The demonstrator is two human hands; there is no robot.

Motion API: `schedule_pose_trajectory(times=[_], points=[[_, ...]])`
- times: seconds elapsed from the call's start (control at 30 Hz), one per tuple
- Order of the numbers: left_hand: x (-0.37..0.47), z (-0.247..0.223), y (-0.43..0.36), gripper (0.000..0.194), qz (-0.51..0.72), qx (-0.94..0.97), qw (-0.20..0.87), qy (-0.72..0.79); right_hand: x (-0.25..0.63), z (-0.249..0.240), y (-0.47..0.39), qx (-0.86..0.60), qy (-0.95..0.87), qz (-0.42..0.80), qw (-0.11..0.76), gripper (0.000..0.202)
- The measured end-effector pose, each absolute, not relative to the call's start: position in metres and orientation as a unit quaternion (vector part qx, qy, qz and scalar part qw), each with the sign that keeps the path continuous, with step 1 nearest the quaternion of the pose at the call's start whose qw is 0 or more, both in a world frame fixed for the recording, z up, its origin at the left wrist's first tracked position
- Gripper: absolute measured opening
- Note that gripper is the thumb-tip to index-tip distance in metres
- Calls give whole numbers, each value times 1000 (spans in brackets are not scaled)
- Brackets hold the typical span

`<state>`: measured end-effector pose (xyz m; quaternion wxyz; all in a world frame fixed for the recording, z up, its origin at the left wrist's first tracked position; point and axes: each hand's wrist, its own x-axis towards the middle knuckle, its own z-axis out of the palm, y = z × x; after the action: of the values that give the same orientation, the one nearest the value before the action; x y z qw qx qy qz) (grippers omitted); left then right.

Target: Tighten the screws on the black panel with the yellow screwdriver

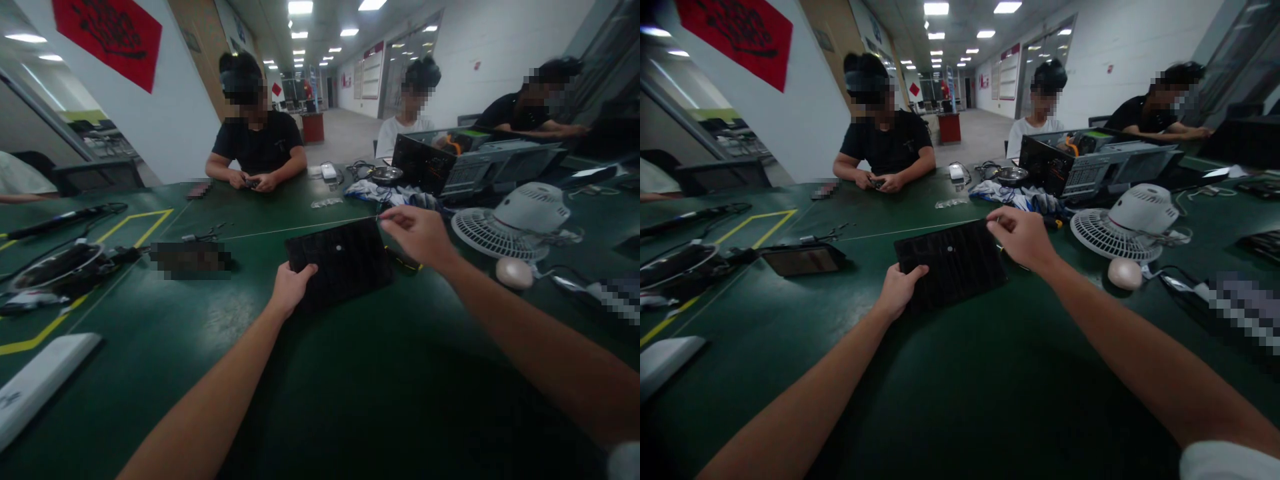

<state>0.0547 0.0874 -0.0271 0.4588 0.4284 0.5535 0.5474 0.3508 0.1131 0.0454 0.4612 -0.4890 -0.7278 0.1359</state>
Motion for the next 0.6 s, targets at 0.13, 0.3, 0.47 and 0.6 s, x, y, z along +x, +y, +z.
schedule_pose_trajectory(times=[0.13, 0.3, 0.47, 0.6], points=[[56, -28, 88, 31, 553, 422, 458, 554, 406, 3, 95, -607, -725, -24, 326, 44], [56, -31, 91, 34, 564, 415, 440, 562, 411, -36, 91, -642, -746, 34, 173, 42], [57, -34, 93, 33, 581, 409, 414, 569, 403, 4, 104, -670, -627, 167, 361, 8], [55, -39, 96, 33, 597, 406, 381, 577, 408, 66, 120, -638, -560, 238, 472, 6]])
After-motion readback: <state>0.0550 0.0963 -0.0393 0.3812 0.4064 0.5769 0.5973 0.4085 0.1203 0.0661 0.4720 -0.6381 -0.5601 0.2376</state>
